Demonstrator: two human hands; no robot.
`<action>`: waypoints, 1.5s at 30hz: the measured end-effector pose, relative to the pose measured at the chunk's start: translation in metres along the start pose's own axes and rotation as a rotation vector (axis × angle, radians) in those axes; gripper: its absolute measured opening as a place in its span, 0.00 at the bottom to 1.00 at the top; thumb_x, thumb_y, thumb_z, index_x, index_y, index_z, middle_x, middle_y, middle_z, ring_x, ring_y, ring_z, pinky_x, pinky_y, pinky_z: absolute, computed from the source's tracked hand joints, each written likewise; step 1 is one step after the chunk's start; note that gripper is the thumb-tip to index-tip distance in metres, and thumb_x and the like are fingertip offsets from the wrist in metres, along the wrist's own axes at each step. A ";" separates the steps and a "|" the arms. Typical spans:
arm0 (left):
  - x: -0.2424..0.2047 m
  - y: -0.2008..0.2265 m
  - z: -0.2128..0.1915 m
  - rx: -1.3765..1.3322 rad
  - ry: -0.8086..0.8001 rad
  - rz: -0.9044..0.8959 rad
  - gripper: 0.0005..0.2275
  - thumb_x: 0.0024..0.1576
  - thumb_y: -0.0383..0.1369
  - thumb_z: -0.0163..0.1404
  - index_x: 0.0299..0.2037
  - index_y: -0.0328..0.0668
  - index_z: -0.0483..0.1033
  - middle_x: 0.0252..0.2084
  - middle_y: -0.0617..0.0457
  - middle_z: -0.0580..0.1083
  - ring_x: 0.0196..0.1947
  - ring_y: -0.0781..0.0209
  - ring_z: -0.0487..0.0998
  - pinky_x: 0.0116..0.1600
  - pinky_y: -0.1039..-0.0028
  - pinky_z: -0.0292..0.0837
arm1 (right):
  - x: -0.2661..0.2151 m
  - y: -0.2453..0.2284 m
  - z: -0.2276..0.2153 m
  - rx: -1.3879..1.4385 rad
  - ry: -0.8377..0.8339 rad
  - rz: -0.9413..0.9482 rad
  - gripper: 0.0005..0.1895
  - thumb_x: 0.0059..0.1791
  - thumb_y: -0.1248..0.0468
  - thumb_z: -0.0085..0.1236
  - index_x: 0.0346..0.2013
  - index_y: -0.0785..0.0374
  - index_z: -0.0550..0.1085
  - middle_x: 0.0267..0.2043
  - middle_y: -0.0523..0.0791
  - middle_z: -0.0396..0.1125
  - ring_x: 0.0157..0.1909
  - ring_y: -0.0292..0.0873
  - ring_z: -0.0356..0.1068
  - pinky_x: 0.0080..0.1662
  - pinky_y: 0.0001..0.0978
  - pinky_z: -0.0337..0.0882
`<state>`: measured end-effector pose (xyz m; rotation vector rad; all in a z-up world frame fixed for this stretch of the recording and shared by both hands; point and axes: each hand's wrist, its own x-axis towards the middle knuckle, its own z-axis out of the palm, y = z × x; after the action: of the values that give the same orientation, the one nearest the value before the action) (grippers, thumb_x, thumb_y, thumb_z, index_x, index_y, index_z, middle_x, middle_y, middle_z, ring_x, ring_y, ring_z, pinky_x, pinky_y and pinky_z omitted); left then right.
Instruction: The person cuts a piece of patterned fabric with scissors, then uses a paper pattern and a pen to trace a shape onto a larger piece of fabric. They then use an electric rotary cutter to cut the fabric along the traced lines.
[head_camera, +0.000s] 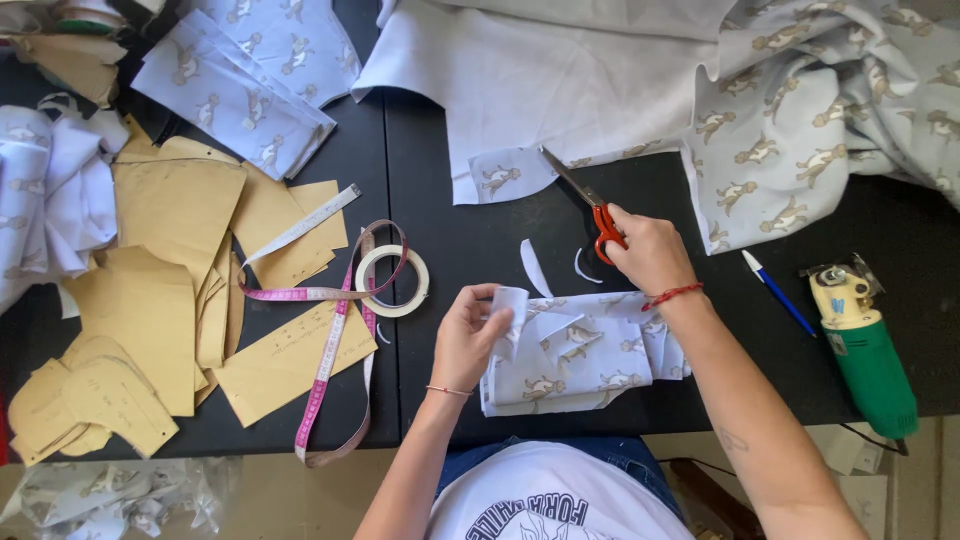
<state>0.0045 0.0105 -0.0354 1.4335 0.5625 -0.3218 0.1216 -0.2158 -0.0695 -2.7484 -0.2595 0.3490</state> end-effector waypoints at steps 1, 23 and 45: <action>-0.002 0.006 0.008 -0.003 -0.057 -0.018 0.13 0.46 0.27 0.52 0.40 0.37 0.66 0.28 0.50 0.72 0.25 0.67 0.71 0.33 0.81 0.72 | 0.005 0.015 0.005 -0.078 0.078 -0.046 0.23 0.37 0.63 0.55 0.47 0.52 0.70 0.30 0.41 0.69 0.33 0.42 0.69 0.36 0.29 0.69; -0.014 -0.023 0.084 1.204 0.007 0.379 0.24 0.34 0.42 0.60 0.37 0.49 0.60 0.33 0.53 0.64 0.34 0.51 0.72 0.38 0.68 0.71 | -0.086 0.072 -0.037 0.262 -0.391 -0.042 0.11 0.33 0.59 0.61 0.28 0.55 0.75 0.24 0.44 0.69 0.33 0.43 0.69 0.39 0.30 0.68; 0.095 -0.015 0.100 1.360 -0.078 0.609 0.13 0.31 0.43 0.58 0.24 0.57 0.70 0.35 0.58 0.62 0.40 0.55 0.65 0.37 0.69 0.66 | -0.118 0.086 -0.051 0.383 -0.138 0.015 0.05 0.35 0.64 0.59 0.24 0.55 0.73 0.27 0.40 0.68 0.33 0.41 0.68 0.37 0.30 0.68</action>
<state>0.0924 -0.0788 -0.0959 2.7746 -0.3050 -0.2566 0.0343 -0.3378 -0.0311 -2.3540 -0.1851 0.5336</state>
